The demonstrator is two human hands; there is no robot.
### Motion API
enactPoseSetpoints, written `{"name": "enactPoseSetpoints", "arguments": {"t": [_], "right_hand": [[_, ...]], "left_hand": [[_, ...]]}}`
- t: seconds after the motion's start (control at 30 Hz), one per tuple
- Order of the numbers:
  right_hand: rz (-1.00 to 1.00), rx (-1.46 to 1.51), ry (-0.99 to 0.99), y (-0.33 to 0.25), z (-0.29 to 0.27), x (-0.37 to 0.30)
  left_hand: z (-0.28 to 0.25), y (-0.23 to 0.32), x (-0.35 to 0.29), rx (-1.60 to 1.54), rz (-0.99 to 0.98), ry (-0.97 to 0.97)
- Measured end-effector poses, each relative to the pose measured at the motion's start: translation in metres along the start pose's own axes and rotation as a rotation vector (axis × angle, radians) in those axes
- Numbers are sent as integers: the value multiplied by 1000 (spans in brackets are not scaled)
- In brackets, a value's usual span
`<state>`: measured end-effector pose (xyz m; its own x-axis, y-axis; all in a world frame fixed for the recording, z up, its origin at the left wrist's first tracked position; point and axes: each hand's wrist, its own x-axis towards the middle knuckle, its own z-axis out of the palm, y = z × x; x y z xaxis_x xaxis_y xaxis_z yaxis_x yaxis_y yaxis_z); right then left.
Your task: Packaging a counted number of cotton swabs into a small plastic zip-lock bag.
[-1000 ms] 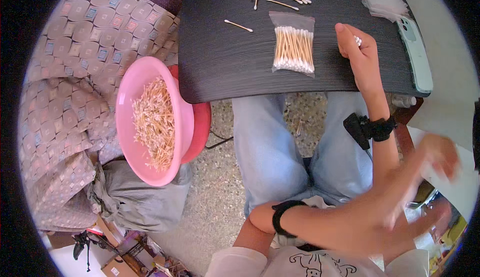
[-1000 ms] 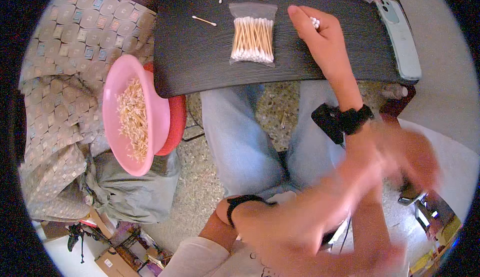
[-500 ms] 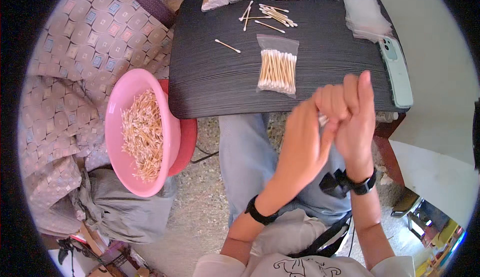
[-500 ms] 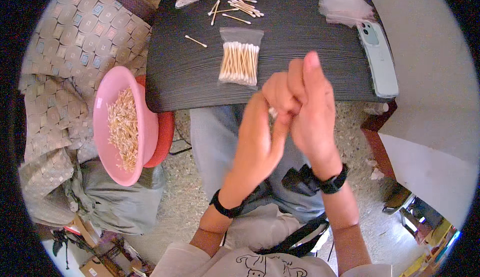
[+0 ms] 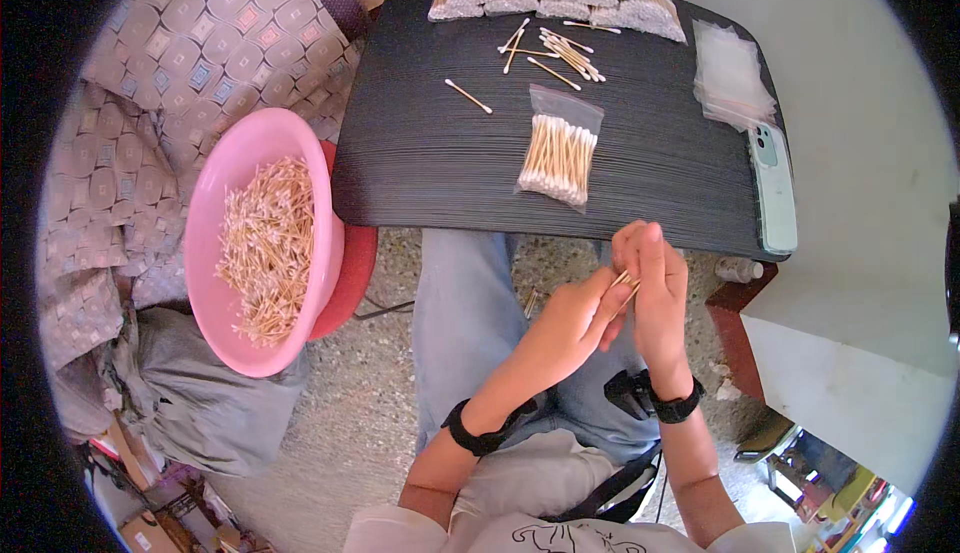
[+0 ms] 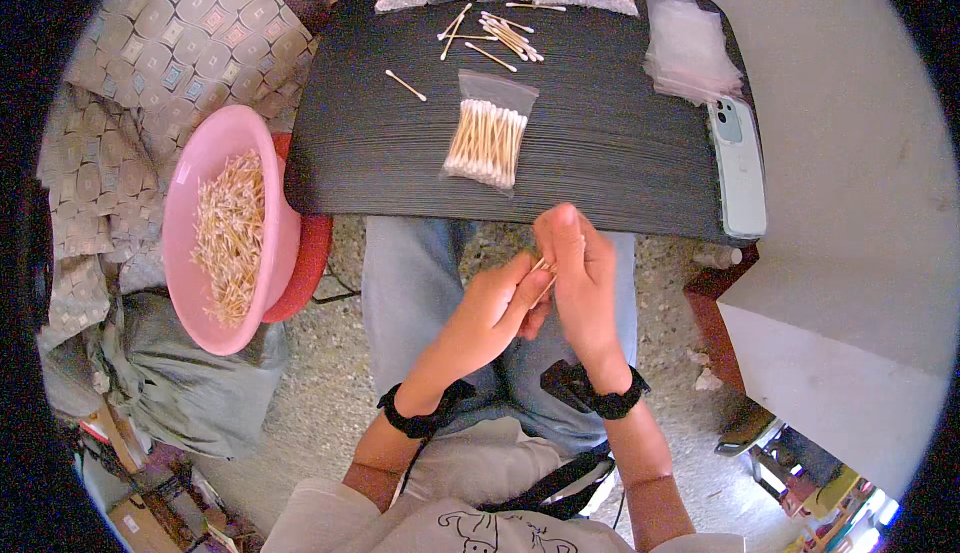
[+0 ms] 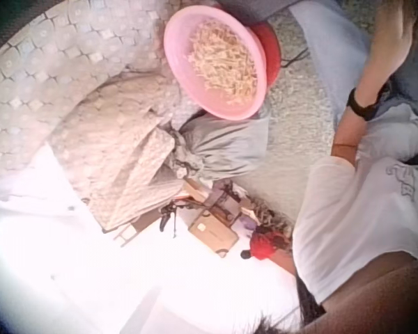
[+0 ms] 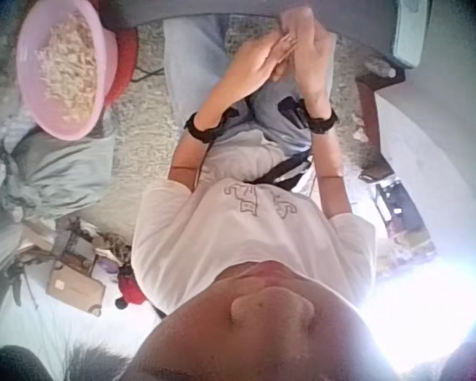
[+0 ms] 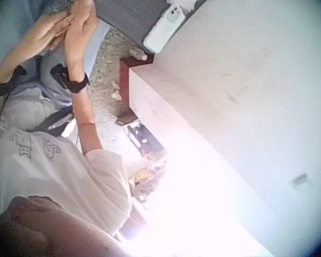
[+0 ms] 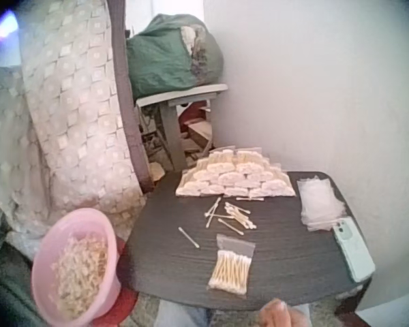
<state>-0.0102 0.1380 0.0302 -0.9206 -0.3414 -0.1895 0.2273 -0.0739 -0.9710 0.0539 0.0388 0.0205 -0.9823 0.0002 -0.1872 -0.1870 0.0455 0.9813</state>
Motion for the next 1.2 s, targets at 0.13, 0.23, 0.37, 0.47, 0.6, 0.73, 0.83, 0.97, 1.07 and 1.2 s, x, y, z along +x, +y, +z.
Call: {"name": "enactPoseSetpoints", "arguments": {"t": [0.13,0.23,0.37,0.47,0.6,0.73,0.83,0.97,1.07,1.2], "right_hand": [[-190,-331,-89,-5,-16,2],[-8,-496,-168,-14,-26,1],[-293,-769,-362,-23,-38,4],[-285,-846,-533,-38,-51,6],[-154,-818,-689,-50,-53,10],[-272,-795,-597,-52,-58,15],[-259,-761,-220,-53,-68,22],[-167,-739,-137,-51,-70,26],[-186,-697,-126,-42,-75,26],[-162,-720,-135,-36,-81,23]], "left_hand": [[4,-11,-5,-291,-65,-32],[3,-11,-4,-137,3,5],[0,-20,-3,87,184,92],[-10,-16,-3,290,201,16],[-20,-9,-2,475,201,-114],[-31,10,17,418,212,-118],[-36,24,39,681,611,506],[-39,24,60,1040,277,803],[-49,20,57,1080,238,635],[-89,26,42,1402,366,569]]}}
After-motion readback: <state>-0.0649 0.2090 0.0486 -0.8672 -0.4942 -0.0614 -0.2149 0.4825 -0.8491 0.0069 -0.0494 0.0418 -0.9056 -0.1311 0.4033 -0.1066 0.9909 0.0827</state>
